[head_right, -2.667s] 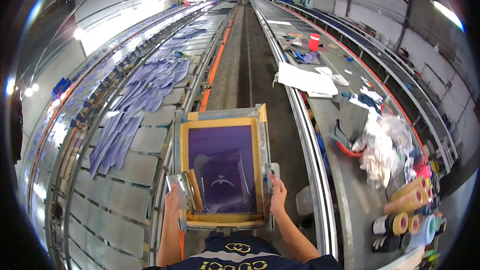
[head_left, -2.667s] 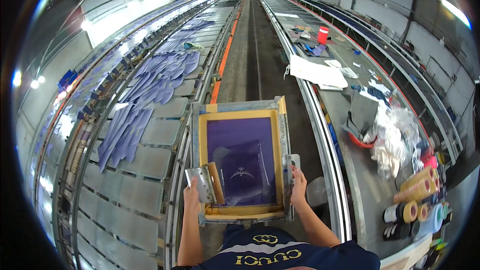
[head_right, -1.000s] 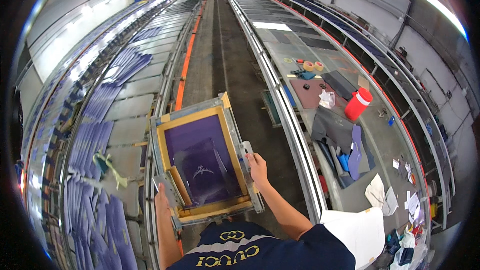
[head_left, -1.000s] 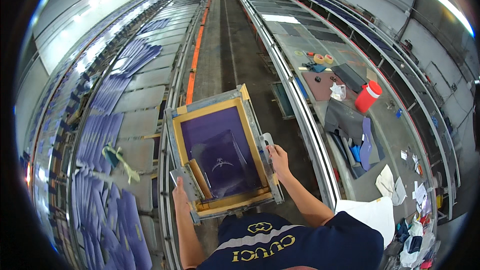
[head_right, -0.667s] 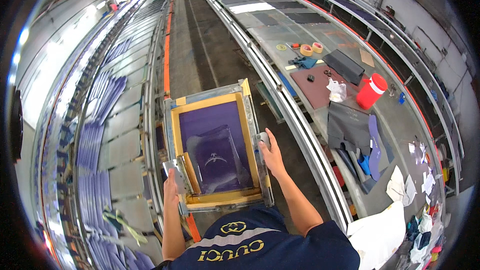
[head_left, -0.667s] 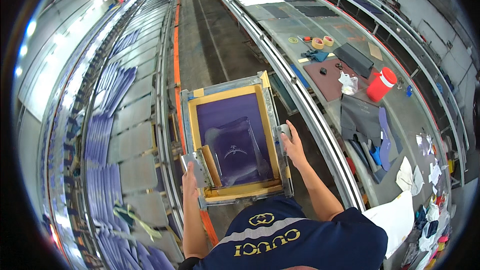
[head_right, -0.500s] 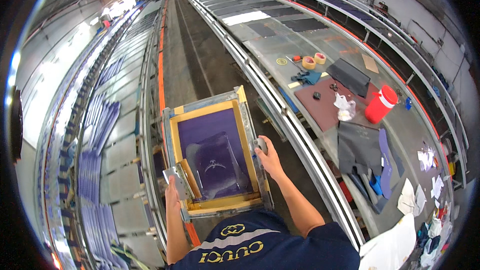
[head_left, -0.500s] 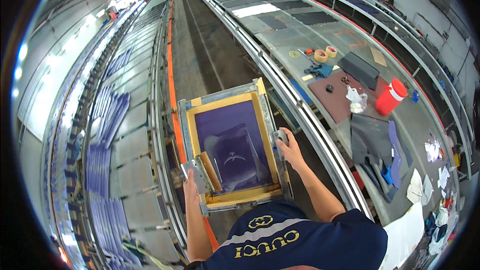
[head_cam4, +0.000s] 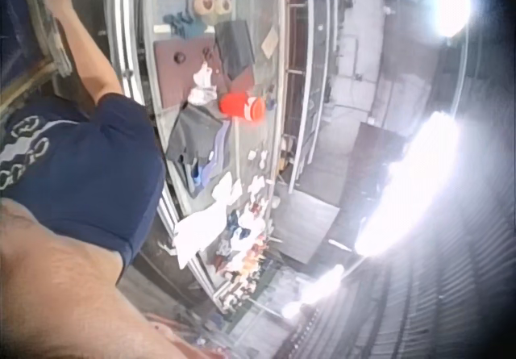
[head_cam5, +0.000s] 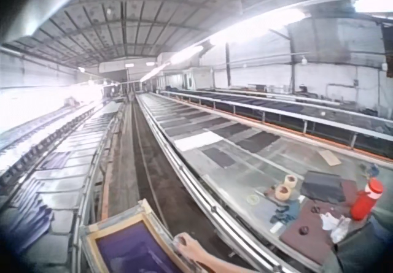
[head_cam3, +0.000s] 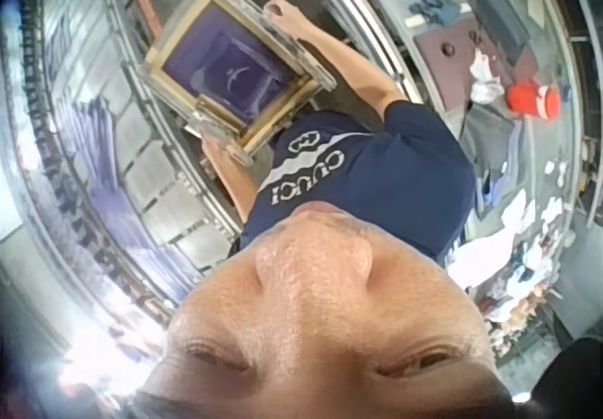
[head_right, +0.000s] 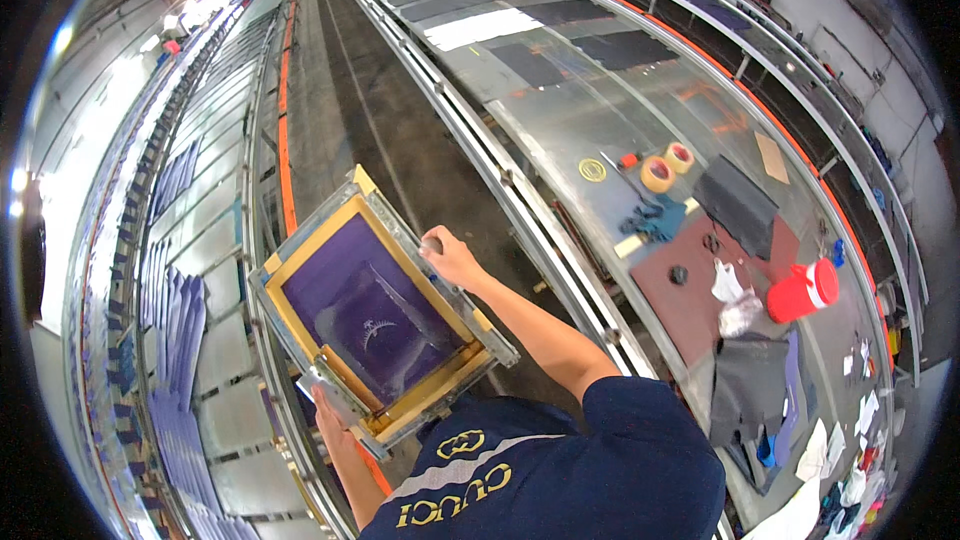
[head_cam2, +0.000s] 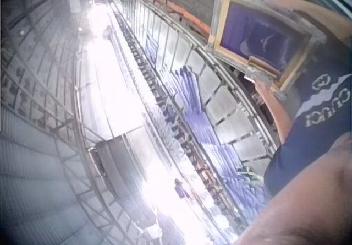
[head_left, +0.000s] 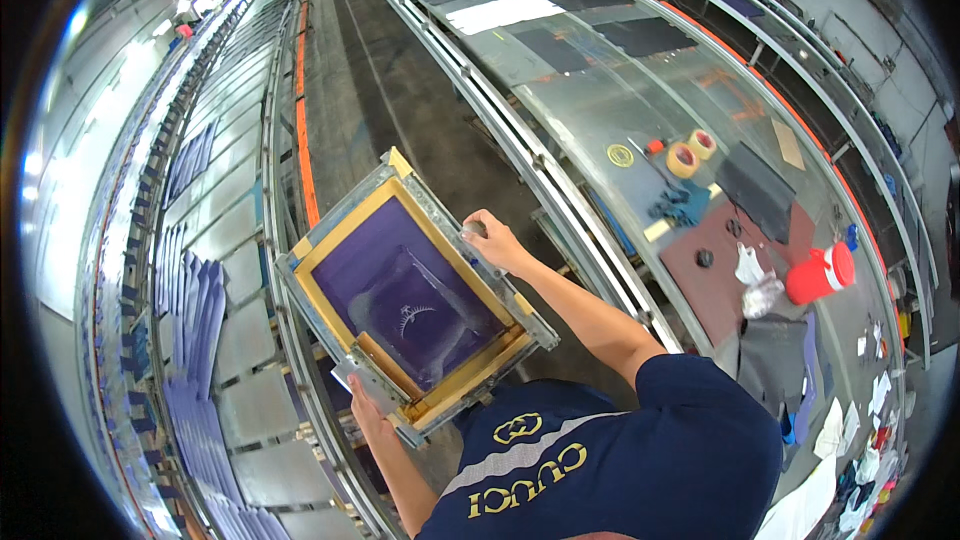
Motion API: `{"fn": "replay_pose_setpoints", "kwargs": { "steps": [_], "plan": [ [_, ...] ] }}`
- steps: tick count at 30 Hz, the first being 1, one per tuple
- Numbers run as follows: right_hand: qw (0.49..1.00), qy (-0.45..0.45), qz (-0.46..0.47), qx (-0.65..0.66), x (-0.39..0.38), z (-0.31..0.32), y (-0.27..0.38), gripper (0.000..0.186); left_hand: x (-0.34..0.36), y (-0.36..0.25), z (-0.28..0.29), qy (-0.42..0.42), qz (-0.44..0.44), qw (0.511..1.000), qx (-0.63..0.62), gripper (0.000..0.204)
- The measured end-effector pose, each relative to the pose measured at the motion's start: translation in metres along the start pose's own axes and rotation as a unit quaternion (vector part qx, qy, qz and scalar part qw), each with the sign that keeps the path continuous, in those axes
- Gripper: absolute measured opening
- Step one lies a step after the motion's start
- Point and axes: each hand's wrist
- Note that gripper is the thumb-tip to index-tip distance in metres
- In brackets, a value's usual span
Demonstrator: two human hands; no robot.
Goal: The person performs screen printing on a garment laid on a conveyor table. They use a squeegee to pull ink across a screen frame, then lift the screen to reveal the printed design. The person repeats this process on multiple garments along the line.
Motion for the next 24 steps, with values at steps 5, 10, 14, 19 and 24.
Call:
{"fn": "replay_pose_setpoints", "kwargs": {
  "steps": [5, 10, 14, 19, 24],
  "plan": [
    [0.998, -0.029, 0.051, 0.031, 0.174, 0.014, 0.018, 0.025, 0.151, -0.061, -0.042, 0.016, -0.031, 0.999, -0.017, 0.085],
    [0.996, -0.084, 0.023, 0.024, 0.293, 0.068, 0.059, 0.031, 0.32, -0.152, -0.098, 0.049, -0.019, 0.998, 0.019, 0.078],
    [0.974, -0.064, 0.018, 0.217, 0.324, 0.127, 0.071, 0.034, 0.429, -0.198, -0.163, 0.147, -0.016, 0.989, 0.021, 0.061],
    [0.919, -0.186, -0.006, 0.347, 0.354, 0.195, 0.05, 0.019, 0.573, -0.239, -0.293, 0.209, 0.017, 0.97, 0.122, 0.065],
    [0.872, -0.338, 0.009, 0.354, 0.392, 0.279, 0.026, 0.023, 0.684, -0.272, -0.476, 0.322, 0.021, 0.935, 0.149, 0.07]
  ]
}}
Point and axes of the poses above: each hand's wrist, its own x-axis towards the middle knuckle, its own z-axis out of the back of the hand, y = z × x, and after that the axes turned 15 degrees about y, right-handed
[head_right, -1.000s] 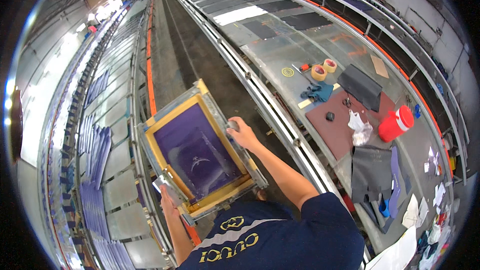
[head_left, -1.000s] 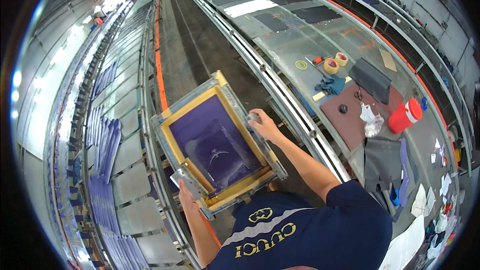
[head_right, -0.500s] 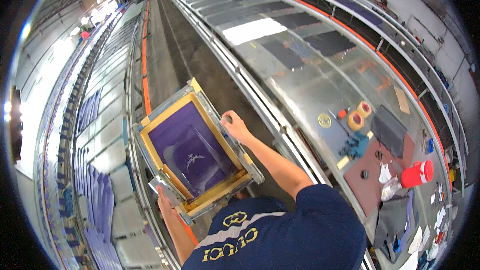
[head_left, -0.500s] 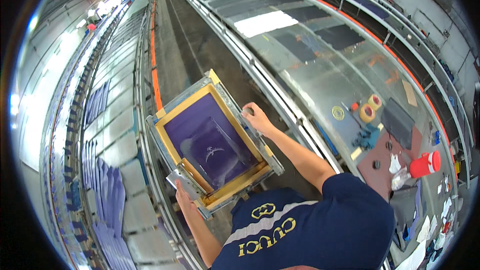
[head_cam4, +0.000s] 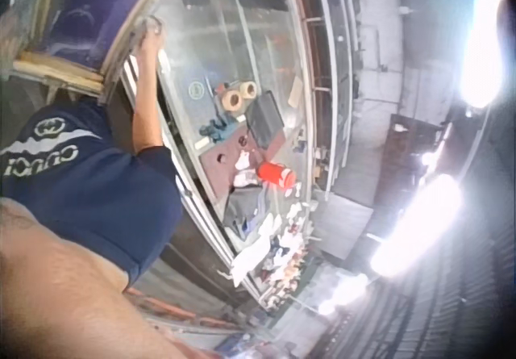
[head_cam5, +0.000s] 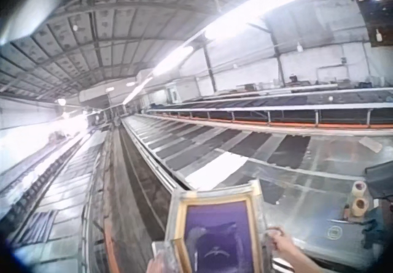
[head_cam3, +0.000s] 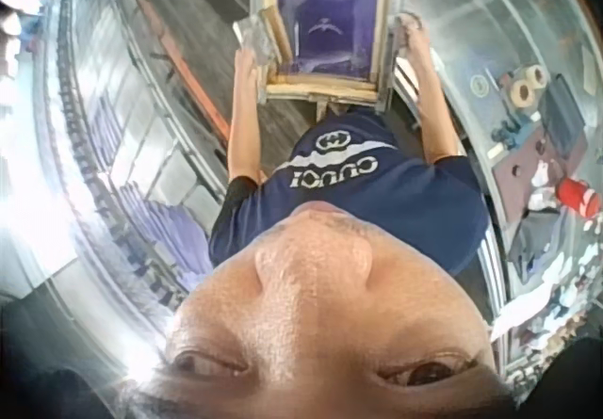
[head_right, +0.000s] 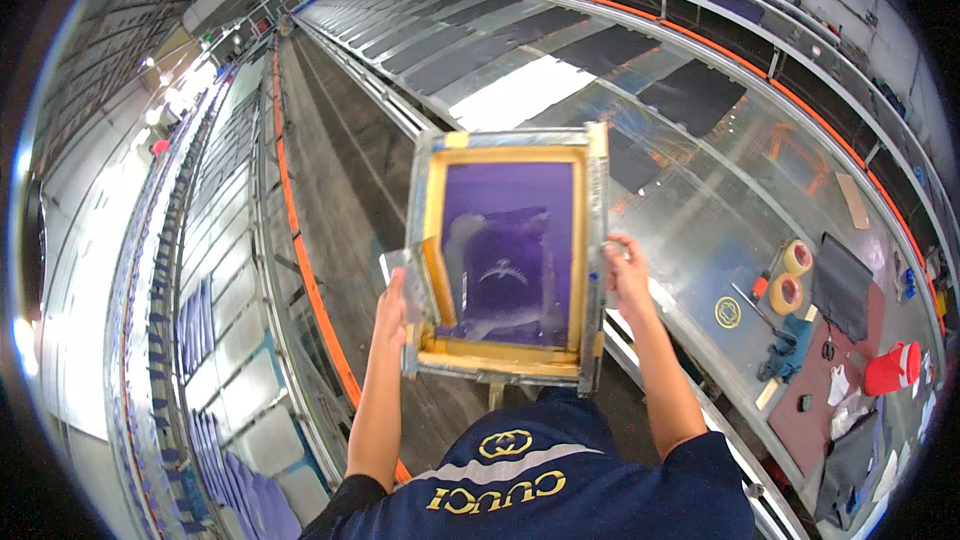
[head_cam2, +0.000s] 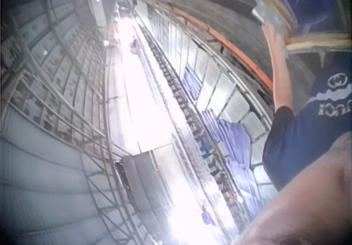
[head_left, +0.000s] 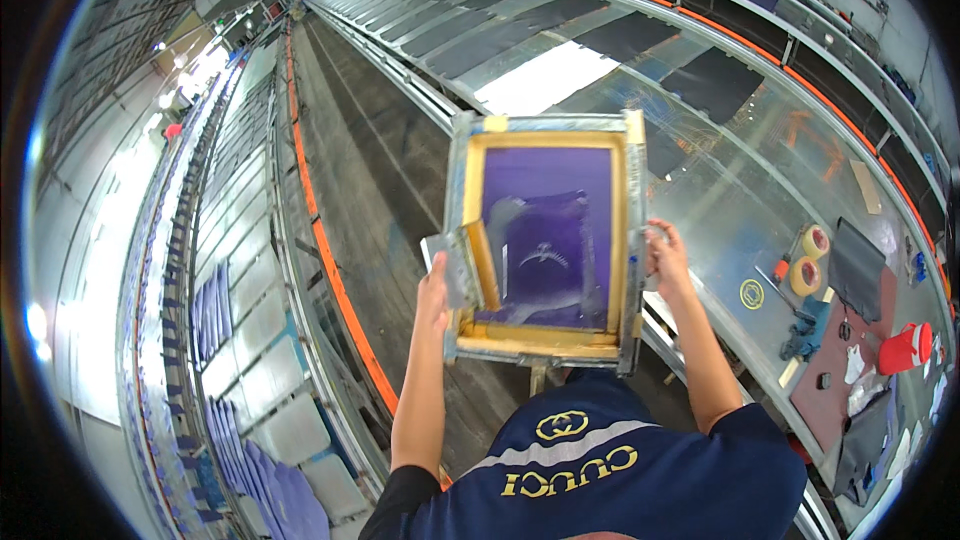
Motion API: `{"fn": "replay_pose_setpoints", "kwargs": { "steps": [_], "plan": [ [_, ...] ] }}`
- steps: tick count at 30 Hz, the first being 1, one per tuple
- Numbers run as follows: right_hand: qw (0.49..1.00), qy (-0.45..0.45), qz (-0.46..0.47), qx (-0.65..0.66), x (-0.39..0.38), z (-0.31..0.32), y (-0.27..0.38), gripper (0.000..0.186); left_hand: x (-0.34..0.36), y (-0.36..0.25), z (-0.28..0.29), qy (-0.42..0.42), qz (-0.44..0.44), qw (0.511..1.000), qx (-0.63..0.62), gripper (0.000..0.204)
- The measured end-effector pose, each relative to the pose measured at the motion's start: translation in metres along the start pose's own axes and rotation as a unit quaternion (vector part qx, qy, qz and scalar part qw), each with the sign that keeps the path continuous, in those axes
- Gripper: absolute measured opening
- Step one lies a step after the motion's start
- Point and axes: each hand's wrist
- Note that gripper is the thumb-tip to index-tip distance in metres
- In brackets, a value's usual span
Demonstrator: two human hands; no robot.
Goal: The person performs screen printing on a garment laid on a conveyor table. They use a squeegee to pull ink across a screen frame, then lift the screen to reveal the printed design. The person repeats this process on multiple garments along the line.
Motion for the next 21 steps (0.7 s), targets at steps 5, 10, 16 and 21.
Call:
{"fn": "replay_pose_setpoints", "kwargs": {
  "steps": [5, 10, 16, 21],
  "plan": [
    [0.979, -0.112, 0.084, -0.147, 0.091, 0.052, 0.028, 0.032, 0.177, -0.06, -0.084, 0.149, 0.03, 0.988, 0.021, 0.057],
    [0.952, -0.226, 0.113, -0.174, 0.159, 0.108, 0.042, 0.035, 0.327, -0.066, -0.172, 0.249, 0.011, 0.967, 0.05, 0.059],
    [0.926, -0.336, 0.141, -0.102, 0.199, 0.15, 0.023, 0.03, 0.461, -0.049, -0.255, 0.342, 0.074, 0.925, 0.149, 0.098],
    [0.879, -0.435, 0.13, -0.144, 0.226, 0.18, -0.015, 0.026, 0.529, -0.004, -0.293, 0.426, 0.164, 0.886, 0.084, 0.105]
  ]
}}
Point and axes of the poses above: each hand's wrist, its own x-axis towards the middle knuckle, its own z-axis out of the back of the hand, y = z × x, and after that the axes turned 15 degrees about y, right-handed
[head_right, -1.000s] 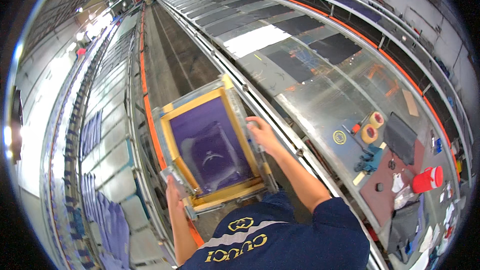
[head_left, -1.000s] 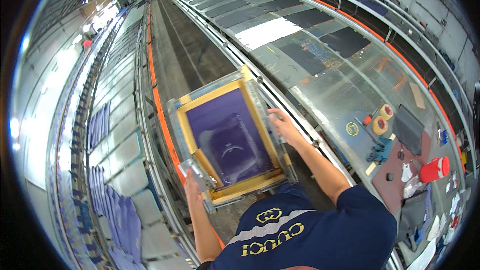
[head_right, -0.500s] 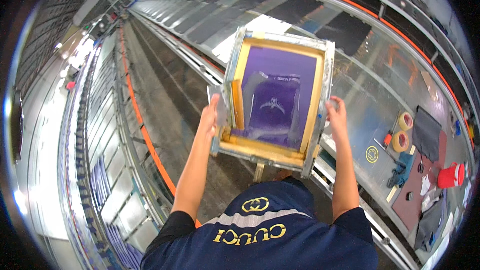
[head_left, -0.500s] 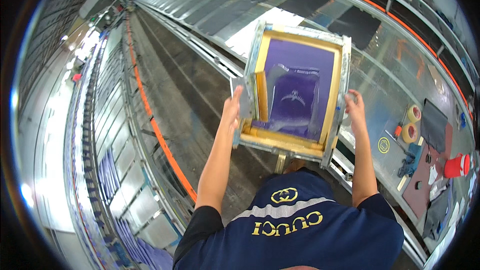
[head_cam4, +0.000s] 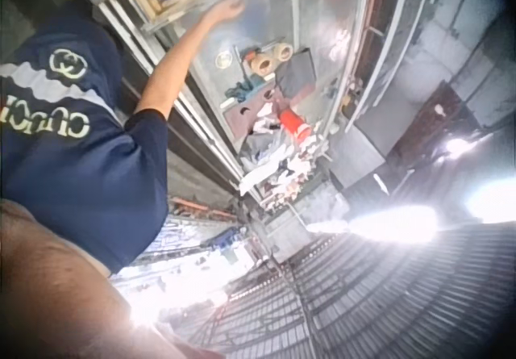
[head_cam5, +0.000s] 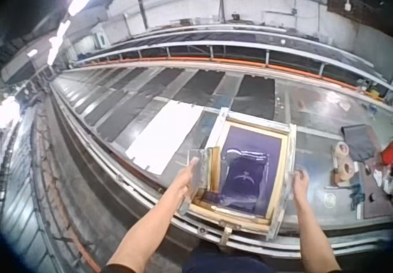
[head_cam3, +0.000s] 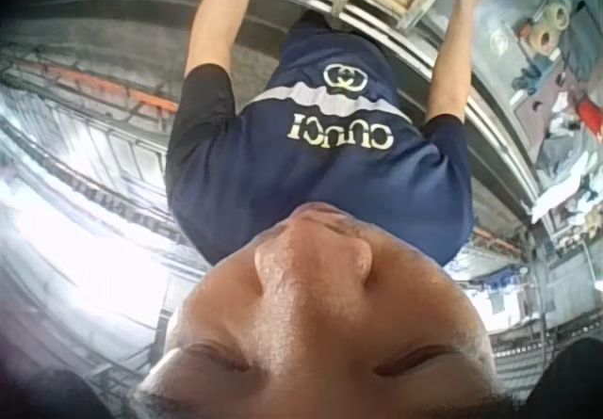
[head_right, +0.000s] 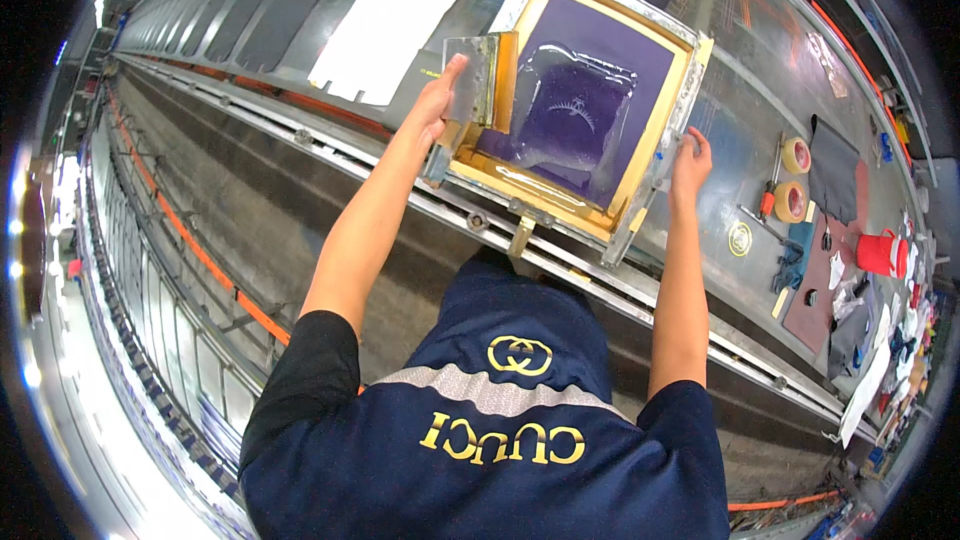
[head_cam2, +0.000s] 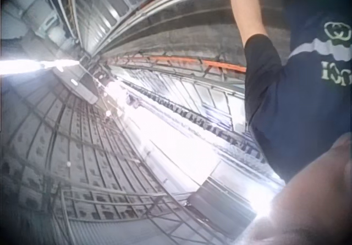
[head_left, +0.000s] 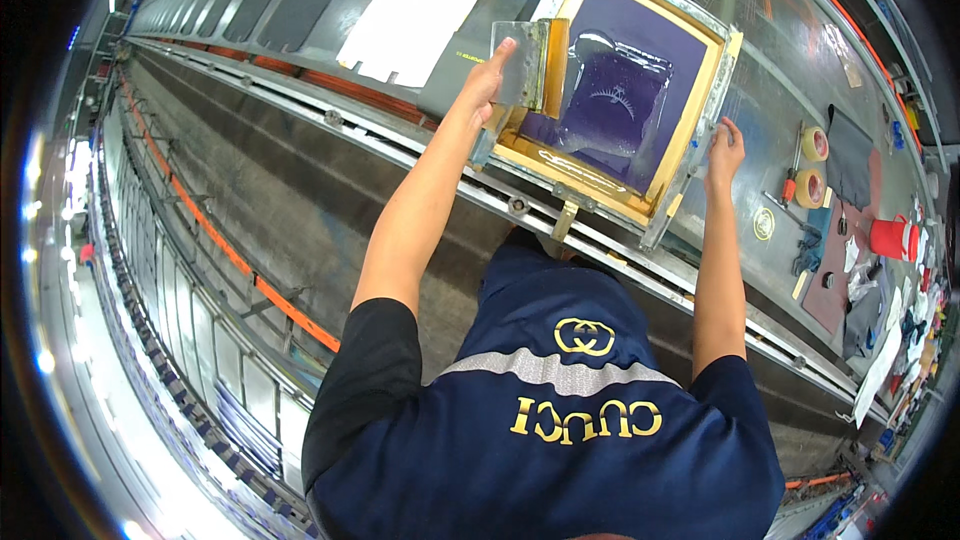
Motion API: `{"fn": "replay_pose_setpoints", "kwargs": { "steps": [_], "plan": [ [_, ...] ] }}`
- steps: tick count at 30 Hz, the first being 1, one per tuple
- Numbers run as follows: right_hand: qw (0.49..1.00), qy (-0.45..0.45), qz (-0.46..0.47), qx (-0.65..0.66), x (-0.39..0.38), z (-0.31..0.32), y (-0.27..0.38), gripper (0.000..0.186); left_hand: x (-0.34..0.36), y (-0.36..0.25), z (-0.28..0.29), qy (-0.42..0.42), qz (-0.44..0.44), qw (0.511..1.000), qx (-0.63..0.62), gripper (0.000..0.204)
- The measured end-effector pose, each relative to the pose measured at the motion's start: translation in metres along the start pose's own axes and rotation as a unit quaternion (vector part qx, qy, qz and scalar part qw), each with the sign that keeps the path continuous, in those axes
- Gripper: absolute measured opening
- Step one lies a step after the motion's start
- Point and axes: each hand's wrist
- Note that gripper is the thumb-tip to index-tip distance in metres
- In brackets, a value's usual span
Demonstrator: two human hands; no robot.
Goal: The person performs screen printing on a garment laid on a conveyor table. They use a squeegee to pull ink across a screen frame, then lift the screen to reveal the printed design. The person repeats this process on multiple garments along the line.
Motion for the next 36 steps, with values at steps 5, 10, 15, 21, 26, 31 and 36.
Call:
{"fn": "replay_pose_setpoints", "kwargs": {
  "steps": [5, 10, 15, 21, 26, 31, 36],
  "plan": [
    [0.998, -0.045, -0.008, -0.04, 0.011, -0.001, -0.035, 0.022, 0.026, 0.019, 0.014, 0.035, 0.037, 0.998, -0.025, 0.088],
    [0.995, -0.063, -0.006, -0.083, 0.011, -0.007, -0.042, 0.023, 0.024, 0.021, 0.019, 0.095, 0.056, 0.988, -0.113, 0.073],
    [0.992, -0.098, -0.02, -0.08, 0.002, -0.021, -0.038, 0.02, 0.027, 0.018, 0.02, 0.052, 0.06, 0.991, -0.103, 0.074],
    [0.981, -0.111, -0.064, -0.144, -0.003, -0.036, -0.038, 0.02, 0.011, 0.001, 0.002, -0.035, 0.093, 0.995, 0.032, 0.059],
    [0.964, -0.125, -0.098, -0.213, 0.001, -0.049, -0.036, 0.02, -0.005, -0.013, -0.027, 0.015, 0.035, 0.991, 0.13, 0.052],
    [0.96, -0.112, -0.128, -0.223, 0.0, -0.058, -0.027, 0.02, 0.065, -0.012, -0.076, 0.133, 0.002, 0.822, 0.554, 0.029],
    [0.966, -0.105, -0.112, -0.21, -0.001, -0.059, -0.016, 0.02, 0.152, -0.024, -0.132, 0.17, -0.116, 0.657, 0.725, 0.034]
  ]
}}
Point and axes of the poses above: each hand's wrist, its own x-axis towards the middle knuckle, its own z-axis out of the back of the hand, y = z × x, and after that the axes turned 15 degrees about y, right-handed
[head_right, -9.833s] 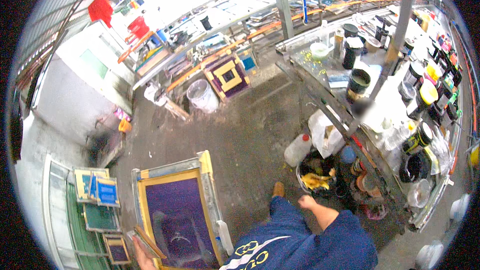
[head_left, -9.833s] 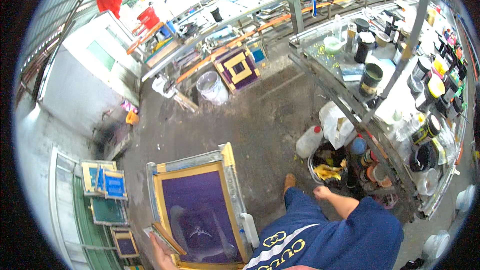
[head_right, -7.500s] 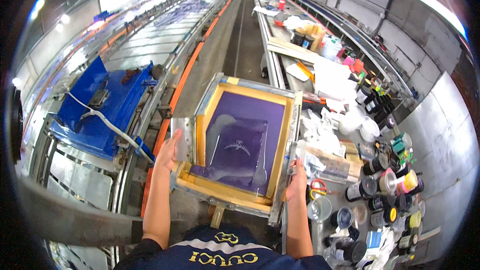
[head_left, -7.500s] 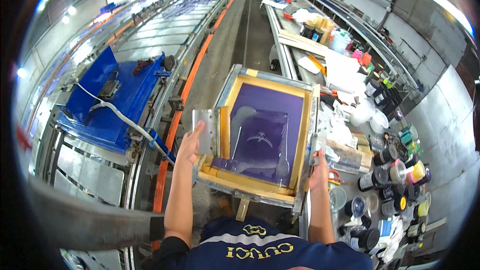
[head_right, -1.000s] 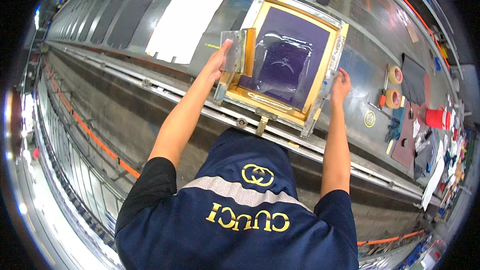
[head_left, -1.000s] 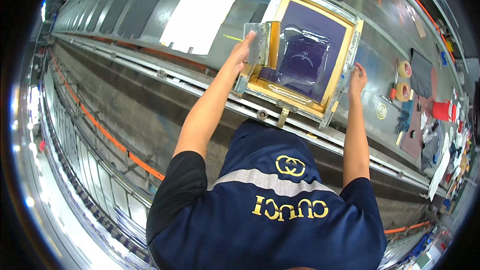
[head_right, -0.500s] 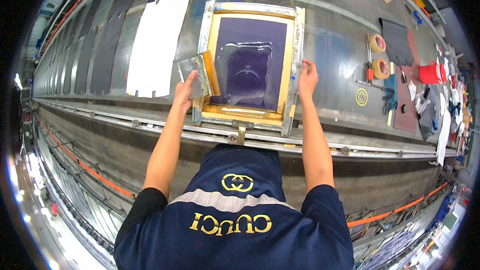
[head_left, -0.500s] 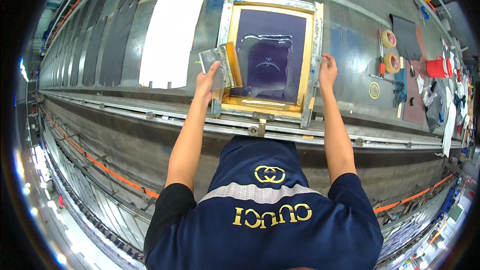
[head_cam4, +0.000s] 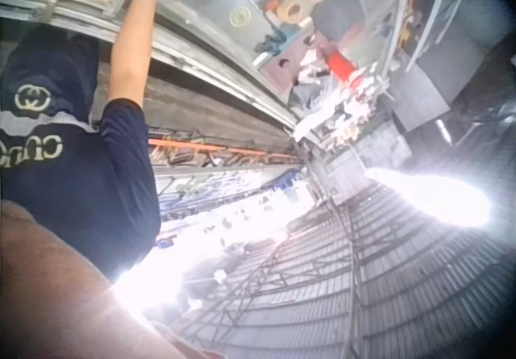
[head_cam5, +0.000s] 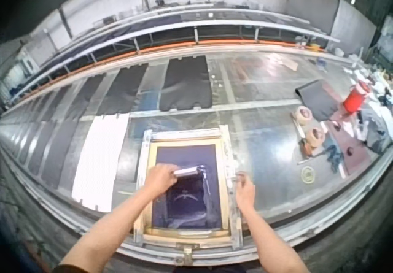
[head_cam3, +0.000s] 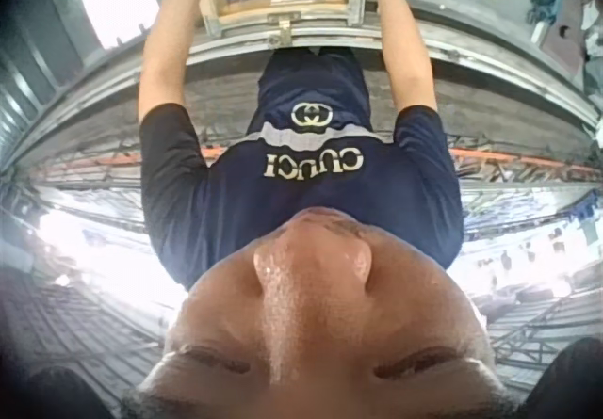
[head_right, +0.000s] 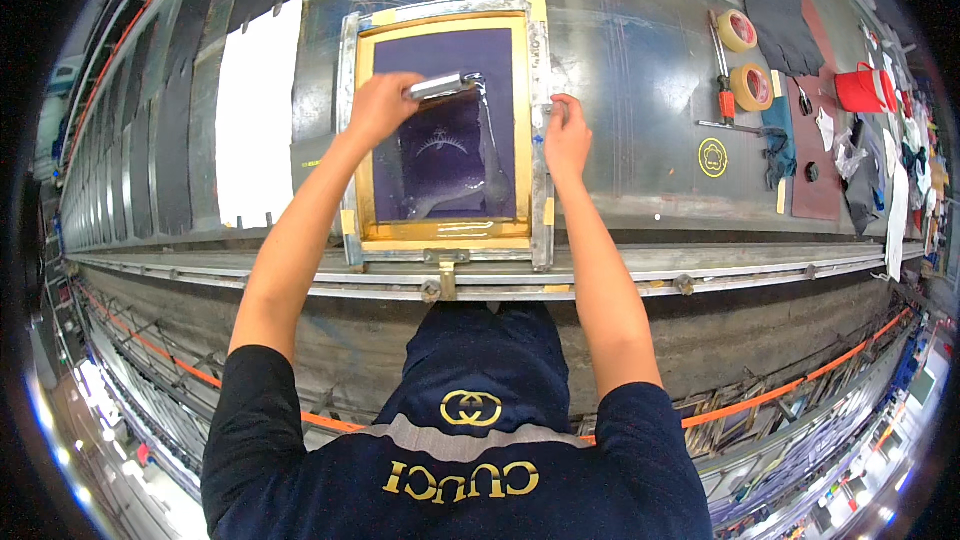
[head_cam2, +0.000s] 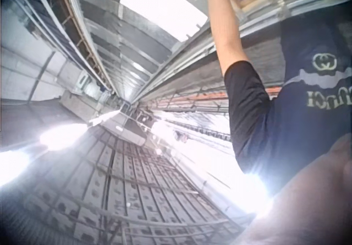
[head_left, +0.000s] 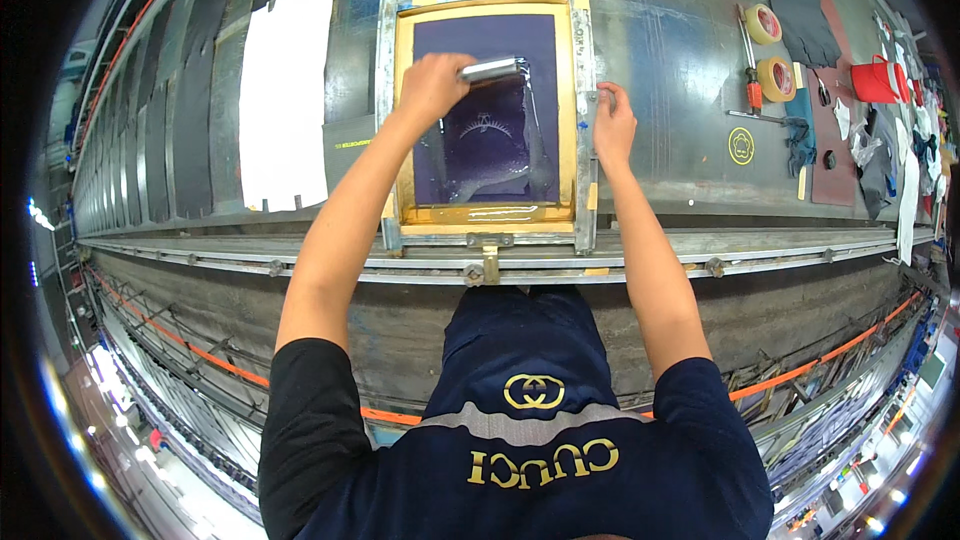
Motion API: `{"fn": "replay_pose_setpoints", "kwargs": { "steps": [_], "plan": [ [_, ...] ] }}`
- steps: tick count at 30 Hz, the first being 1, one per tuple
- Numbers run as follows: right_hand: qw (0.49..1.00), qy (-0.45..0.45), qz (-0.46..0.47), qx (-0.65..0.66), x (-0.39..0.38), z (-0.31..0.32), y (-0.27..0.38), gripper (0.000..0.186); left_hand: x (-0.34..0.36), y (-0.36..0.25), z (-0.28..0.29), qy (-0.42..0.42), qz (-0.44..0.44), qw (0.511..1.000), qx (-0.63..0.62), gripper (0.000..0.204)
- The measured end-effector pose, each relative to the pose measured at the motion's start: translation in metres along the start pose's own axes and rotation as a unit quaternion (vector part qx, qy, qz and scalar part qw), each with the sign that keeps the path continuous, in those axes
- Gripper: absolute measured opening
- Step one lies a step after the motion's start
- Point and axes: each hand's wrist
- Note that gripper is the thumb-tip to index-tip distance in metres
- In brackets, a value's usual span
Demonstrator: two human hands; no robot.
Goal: The person performs screen printing on a garment laid on a conveyor table. They use a squeegee to pull ink across a screen frame, then lift the screen to reveal the printed design. The person repeats this process on multiple garments along the line.
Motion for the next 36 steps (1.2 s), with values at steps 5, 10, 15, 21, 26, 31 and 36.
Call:
{"fn": "replay_pose_setpoints", "kwargs": {
  "steps": [5, 10, 15, 21, 26, 31, 36],
  "plan": [
    [1.0, 0.0, 0.004, 0.022, -0.001, 0.003, 0.001, 0.019, 0.03, -0.012, -0.022, -0.046, 0.006, 0.999, -0.001, 0.03],
    [1.0, -0.006, -0.004, 0.023, -0.001, 0.003, -0.002, 0.019, -0.043, -0.019, -0.09, -0.102, -0.007, 0.994, 0.04, 0.038],
    [1.0, -0.002, -0.008, 0.007, 0.001, 0.004, 0.001, 0.02, -0.131, -0.041, -0.113, -0.072, -0.02, 0.996, 0.044, 0.035],
    [0.998, 0.015, 0.035, 0.044, 0.01, 0.004, -0.016, 0.019, -0.167, -0.059, -0.113, -0.097, -0.041, 0.994, 0.008, 0.04],
    [0.996, 0.06, -0.005, 0.067, 0.02, 0.011, -0.024, 0.019, -0.18, -0.051, -0.111, -0.04, -0.077, 0.996, 0.009, 0.056],
    [0.991, 0.043, 0.082, 0.097, 0.01, 0.022, 0.024, 0.019, -0.204, -0.054, -0.096, -0.076, -0.044, 0.996, -0.032, 0.057],
    [0.984, 0.064, 0.11, 0.126, -0.019, -0.045, 0.103, 0.019, -0.241, -0.007, -0.07, -0.101, -0.035, 0.992, -0.067, 0.061]
  ]
}}
Point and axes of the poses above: each hand's wrist, its own x-axis towards the middle knuckle, its own z-axis out of the back of the hand, y = z × x, and after that the axes turned 15 degrees about y, right-handed
